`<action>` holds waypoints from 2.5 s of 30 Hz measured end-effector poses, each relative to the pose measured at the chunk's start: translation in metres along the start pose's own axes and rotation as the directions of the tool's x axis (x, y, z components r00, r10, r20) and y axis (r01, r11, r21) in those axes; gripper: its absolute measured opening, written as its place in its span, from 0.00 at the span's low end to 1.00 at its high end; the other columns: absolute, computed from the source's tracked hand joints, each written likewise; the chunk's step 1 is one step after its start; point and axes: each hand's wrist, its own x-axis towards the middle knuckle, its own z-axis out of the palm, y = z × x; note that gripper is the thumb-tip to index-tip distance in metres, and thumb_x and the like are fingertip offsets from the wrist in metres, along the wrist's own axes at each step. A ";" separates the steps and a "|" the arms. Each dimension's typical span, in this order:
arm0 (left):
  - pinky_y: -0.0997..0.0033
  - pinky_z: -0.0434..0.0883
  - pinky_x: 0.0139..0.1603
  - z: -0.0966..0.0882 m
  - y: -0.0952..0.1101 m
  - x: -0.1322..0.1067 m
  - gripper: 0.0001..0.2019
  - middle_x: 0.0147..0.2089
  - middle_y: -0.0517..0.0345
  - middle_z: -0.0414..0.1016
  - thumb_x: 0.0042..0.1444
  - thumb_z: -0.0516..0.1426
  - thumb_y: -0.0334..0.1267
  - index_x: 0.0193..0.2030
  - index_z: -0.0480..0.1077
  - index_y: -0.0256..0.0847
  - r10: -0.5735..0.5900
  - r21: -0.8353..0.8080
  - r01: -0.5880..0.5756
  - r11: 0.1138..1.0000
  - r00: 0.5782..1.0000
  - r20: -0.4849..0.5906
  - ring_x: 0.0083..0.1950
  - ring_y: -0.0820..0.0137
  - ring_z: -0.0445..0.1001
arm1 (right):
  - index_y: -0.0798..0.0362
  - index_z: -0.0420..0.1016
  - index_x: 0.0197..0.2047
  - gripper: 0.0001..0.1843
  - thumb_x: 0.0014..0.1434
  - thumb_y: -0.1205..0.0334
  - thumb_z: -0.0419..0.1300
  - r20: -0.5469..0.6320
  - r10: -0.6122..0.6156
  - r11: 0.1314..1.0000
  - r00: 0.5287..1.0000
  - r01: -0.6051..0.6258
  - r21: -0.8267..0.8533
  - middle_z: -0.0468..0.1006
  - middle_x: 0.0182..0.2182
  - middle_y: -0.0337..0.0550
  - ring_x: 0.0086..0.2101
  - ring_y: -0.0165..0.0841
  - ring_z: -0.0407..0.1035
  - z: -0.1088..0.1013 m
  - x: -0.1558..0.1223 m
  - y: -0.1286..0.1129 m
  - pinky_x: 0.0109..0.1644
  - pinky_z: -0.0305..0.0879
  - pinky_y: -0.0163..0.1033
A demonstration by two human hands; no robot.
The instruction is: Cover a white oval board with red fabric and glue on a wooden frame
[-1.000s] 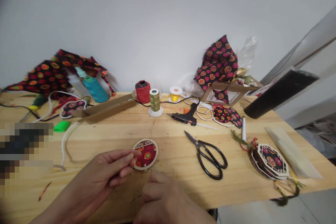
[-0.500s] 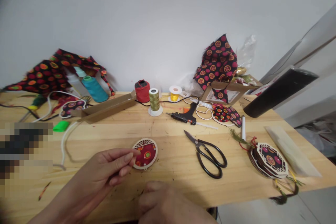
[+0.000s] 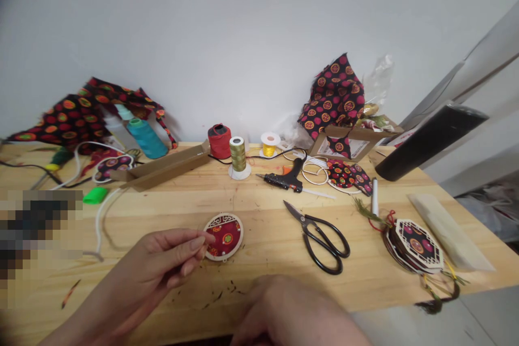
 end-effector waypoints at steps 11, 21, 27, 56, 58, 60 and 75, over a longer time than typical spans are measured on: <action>0.78 0.51 0.18 0.011 0.003 -0.009 0.11 0.16 0.63 0.64 0.46 0.63 0.42 0.23 0.76 0.35 -0.003 0.181 -0.010 0.984 0.998 0.071 0.17 0.79 0.57 | 0.46 0.53 0.64 0.36 0.55 0.60 0.63 -0.274 0.131 0.857 0.953 0.030 0.515 0.71 0.52 0.47 0.50 0.34 0.66 -0.011 0.050 0.006 0.55 0.62 0.45; 0.78 0.52 0.17 0.005 0.001 -0.007 0.13 0.14 0.64 0.63 0.48 0.61 0.42 0.20 0.73 0.36 -0.030 0.276 0.008 0.961 0.996 0.079 0.16 0.79 0.57 | 0.52 0.78 0.40 0.12 0.51 0.70 0.64 -0.164 0.174 0.880 0.971 -0.078 0.469 0.73 0.26 0.33 0.27 0.23 0.62 -0.025 0.062 -0.003 0.32 0.62 0.30; 0.78 0.51 0.17 0.012 0.000 -0.007 0.14 0.12 0.65 0.61 0.48 0.60 0.43 0.17 0.71 0.37 -0.096 0.322 0.050 0.945 0.987 0.128 0.15 0.79 0.55 | 0.50 0.78 0.42 0.14 0.52 0.72 0.63 -0.190 0.115 0.936 0.975 -0.043 0.349 0.70 0.25 0.33 0.27 0.23 0.61 -0.032 0.065 -0.006 0.31 0.60 0.30; 0.81 0.46 0.15 0.007 -0.009 -0.008 0.12 0.17 0.66 0.65 0.46 0.63 0.44 0.25 0.73 0.36 -0.136 0.137 0.122 0.983 0.986 0.099 0.15 0.83 0.56 | 0.55 0.76 0.30 0.06 0.56 0.72 0.59 -0.224 0.023 0.997 0.974 -0.005 0.080 0.72 0.27 0.35 0.30 0.23 0.66 -0.027 0.071 -0.003 0.35 0.61 0.26; 0.81 0.45 0.16 0.007 -0.011 -0.007 0.13 0.16 0.66 0.64 0.46 0.63 0.45 0.26 0.74 0.35 -0.130 0.139 0.116 0.984 0.987 0.097 0.15 0.83 0.54 | 0.54 0.76 0.30 0.06 0.57 0.71 0.59 -0.240 0.018 0.996 0.971 0.002 0.084 0.72 0.27 0.35 0.30 0.23 0.67 -0.027 0.072 -0.002 0.35 0.61 0.27; 0.80 0.43 0.16 0.007 -0.011 -0.007 0.14 0.15 0.67 0.62 0.46 0.62 0.46 0.27 0.75 0.35 -0.111 0.129 0.098 0.987 0.989 0.097 0.14 0.83 0.53 | 0.54 0.76 0.31 0.07 0.57 0.71 0.58 -0.265 0.013 0.995 0.964 0.012 0.095 0.72 0.28 0.36 0.30 0.24 0.67 -0.027 0.073 0.000 0.35 0.63 0.28; 0.79 0.39 0.16 0.002 -0.007 -0.004 0.12 0.13 0.69 0.61 0.47 0.62 0.45 0.26 0.74 0.36 -0.054 0.043 0.054 0.998 0.999 0.000 0.13 0.85 0.47 | 0.59 0.74 0.43 0.13 0.55 0.67 0.55 -0.570 0.392 0.438 0.722 -0.691 -0.575 0.77 0.39 0.54 0.40 0.44 0.71 -0.038 -0.026 0.057 0.44 0.68 0.47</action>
